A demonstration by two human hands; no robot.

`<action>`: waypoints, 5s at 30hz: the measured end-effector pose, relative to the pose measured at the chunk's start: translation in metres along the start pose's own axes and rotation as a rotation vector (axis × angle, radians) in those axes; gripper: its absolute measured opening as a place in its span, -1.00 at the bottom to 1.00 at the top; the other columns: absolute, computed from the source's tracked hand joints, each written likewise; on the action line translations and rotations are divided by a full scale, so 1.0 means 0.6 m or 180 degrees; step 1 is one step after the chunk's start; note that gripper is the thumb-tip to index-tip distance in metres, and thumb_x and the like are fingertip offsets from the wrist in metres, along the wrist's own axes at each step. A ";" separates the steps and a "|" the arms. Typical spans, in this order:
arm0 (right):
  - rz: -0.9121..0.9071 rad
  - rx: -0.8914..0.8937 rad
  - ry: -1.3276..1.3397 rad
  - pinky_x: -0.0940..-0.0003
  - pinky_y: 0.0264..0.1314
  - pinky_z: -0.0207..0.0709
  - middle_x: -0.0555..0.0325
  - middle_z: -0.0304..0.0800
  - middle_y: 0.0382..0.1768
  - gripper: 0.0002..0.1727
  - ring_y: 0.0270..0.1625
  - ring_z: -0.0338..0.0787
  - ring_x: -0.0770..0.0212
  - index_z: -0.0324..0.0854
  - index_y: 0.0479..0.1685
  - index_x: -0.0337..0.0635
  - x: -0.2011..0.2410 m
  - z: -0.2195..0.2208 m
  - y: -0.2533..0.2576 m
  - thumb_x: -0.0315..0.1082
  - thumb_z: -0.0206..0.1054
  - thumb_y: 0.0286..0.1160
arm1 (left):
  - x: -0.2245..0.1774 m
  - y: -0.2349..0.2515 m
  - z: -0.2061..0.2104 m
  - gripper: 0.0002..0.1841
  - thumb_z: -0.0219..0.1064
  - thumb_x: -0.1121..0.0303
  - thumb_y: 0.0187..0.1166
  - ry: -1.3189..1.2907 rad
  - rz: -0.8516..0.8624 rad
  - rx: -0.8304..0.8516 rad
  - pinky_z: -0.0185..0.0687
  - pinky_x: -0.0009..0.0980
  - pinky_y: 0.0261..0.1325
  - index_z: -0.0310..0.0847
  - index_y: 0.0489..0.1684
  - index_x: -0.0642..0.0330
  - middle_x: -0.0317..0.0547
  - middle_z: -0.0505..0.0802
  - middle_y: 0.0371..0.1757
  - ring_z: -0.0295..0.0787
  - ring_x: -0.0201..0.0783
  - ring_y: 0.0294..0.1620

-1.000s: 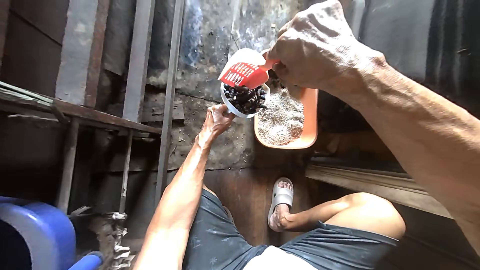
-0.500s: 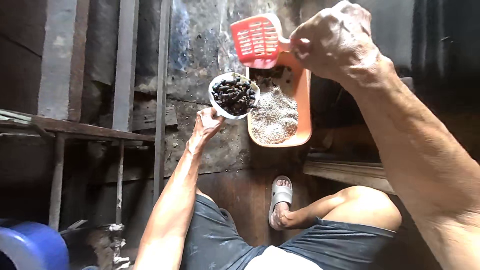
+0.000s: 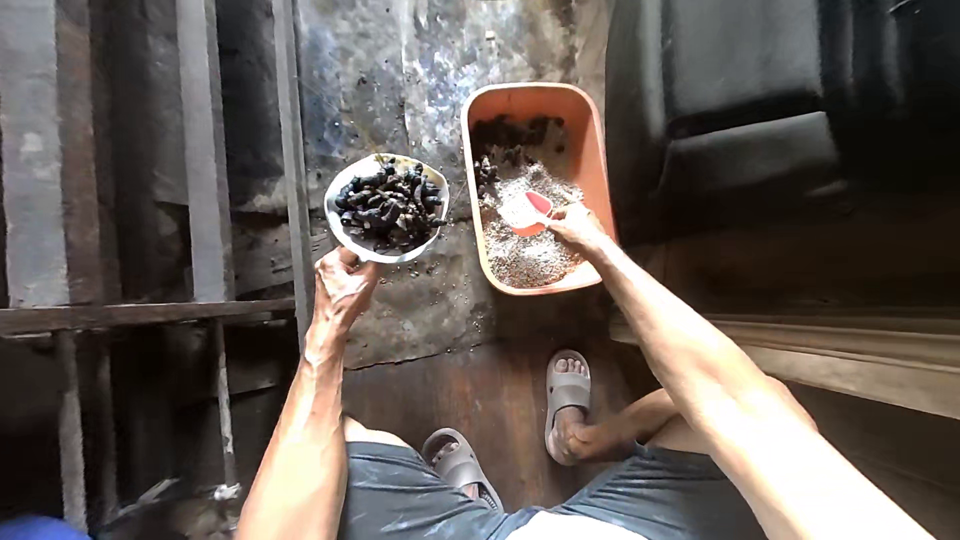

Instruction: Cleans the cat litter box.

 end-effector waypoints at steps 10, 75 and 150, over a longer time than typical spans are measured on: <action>-0.0117 -0.0015 -0.0693 -0.39 0.25 0.52 -0.31 0.81 0.15 -0.57 0.28 0.76 -0.31 0.77 0.10 -0.22 0.079 0.013 0.057 -0.04 0.26 0.63 | -0.018 -0.022 -0.011 -0.80 0.42 0.31 0.55 0.0109 0.0148 -0.0083 0.68 -0.21 0.08 0.80 -0.11 0.29 -0.01 0.88 -0.18 0.81 -0.36 -0.15; -0.0980 -0.0822 -0.1418 -0.32 0.47 0.35 -0.26 0.66 0.40 -0.63 0.50 0.57 -0.32 0.79 0.24 -0.09 0.152 -0.035 0.132 -0.29 0.08 0.76 | -0.041 -0.056 -0.032 -0.89 0.47 0.37 0.52 -0.0005 0.0197 -0.0100 0.65 -0.44 -0.17 0.77 -0.21 0.24 -0.16 0.83 -0.34 0.72 -0.51 -0.35; 0.0324 0.0081 0.0448 -0.23 -0.09 0.60 -0.18 0.83 -0.17 -0.62 -0.25 0.76 -0.10 0.78 0.08 -0.24 -0.141 0.004 0.011 -0.10 0.46 0.53 | -0.029 -0.013 -0.014 -0.79 0.44 0.42 0.51 0.0076 0.0105 -0.0097 0.69 -0.10 0.18 0.79 -0.09 0.42 0.17 0.89 -0.13 0.85 -0.16 -0.06</action>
Point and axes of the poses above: each hand's wrist, its own y-axis towards the middle knuckle, its own z-axis out of the palm, x = y × z, the point moved 8 cm from there along y, towards the middle knuckle
